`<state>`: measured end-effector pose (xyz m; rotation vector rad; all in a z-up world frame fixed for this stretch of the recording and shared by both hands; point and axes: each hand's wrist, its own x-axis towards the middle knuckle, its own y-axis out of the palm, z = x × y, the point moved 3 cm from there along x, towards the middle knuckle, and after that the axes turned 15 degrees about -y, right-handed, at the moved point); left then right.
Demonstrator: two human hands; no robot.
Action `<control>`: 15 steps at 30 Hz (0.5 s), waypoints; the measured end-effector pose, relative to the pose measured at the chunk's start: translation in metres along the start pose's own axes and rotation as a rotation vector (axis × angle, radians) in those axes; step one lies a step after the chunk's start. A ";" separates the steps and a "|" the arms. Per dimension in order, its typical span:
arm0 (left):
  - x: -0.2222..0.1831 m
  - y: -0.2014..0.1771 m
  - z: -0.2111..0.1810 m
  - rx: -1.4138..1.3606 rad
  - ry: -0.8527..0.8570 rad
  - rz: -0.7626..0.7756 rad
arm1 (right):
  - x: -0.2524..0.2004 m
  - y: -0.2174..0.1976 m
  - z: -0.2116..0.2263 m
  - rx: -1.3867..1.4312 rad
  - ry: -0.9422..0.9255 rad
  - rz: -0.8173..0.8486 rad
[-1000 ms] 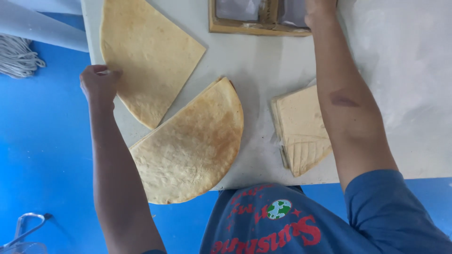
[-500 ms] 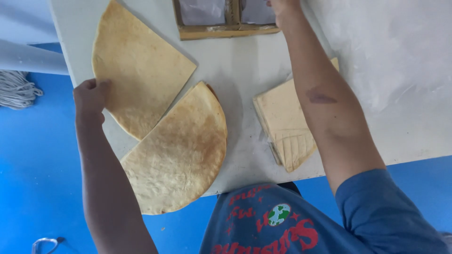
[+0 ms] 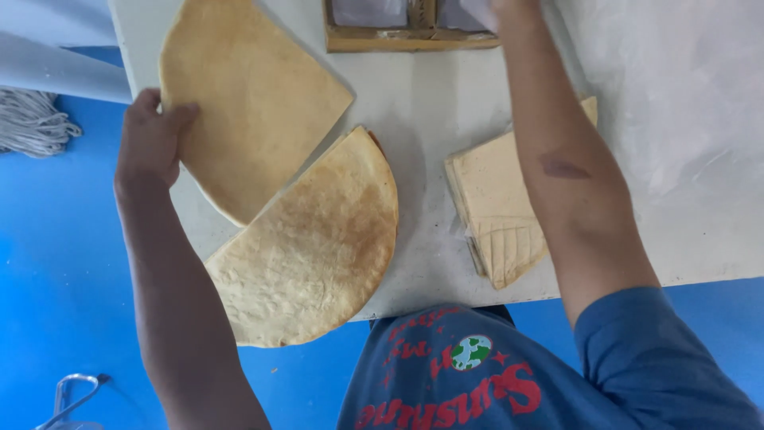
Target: The person folds large quarter-round flatbreads in half, places a sheet of paper between them, and slides them into clear plastic bags one at a time, setting the bagged breads aside on the table. They repeat this folding and bagging cycle for several breads.
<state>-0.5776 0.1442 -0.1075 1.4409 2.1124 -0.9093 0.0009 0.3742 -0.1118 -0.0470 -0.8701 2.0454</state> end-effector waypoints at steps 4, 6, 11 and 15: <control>-0.036 0.016 -0.051 -0.080 0.146 0.065 | -0.004 0.008 0.087 0.041 0.013 0.041; -0.054 0.009 -0.065 -0.060 0.212 0.029 | -0.014 -0.007 0.125 0.042 0.053 0.043; -0.080 0.064 -0.092 0.020 0.263 0.021 | -0.123 -0.012 0.176 -0.141 -0.080 0.247; -0.106 0.095 -0.119 -0.056 0.259 0.124 | -0.237 0.030 0.147 -0.452 0.028 0.516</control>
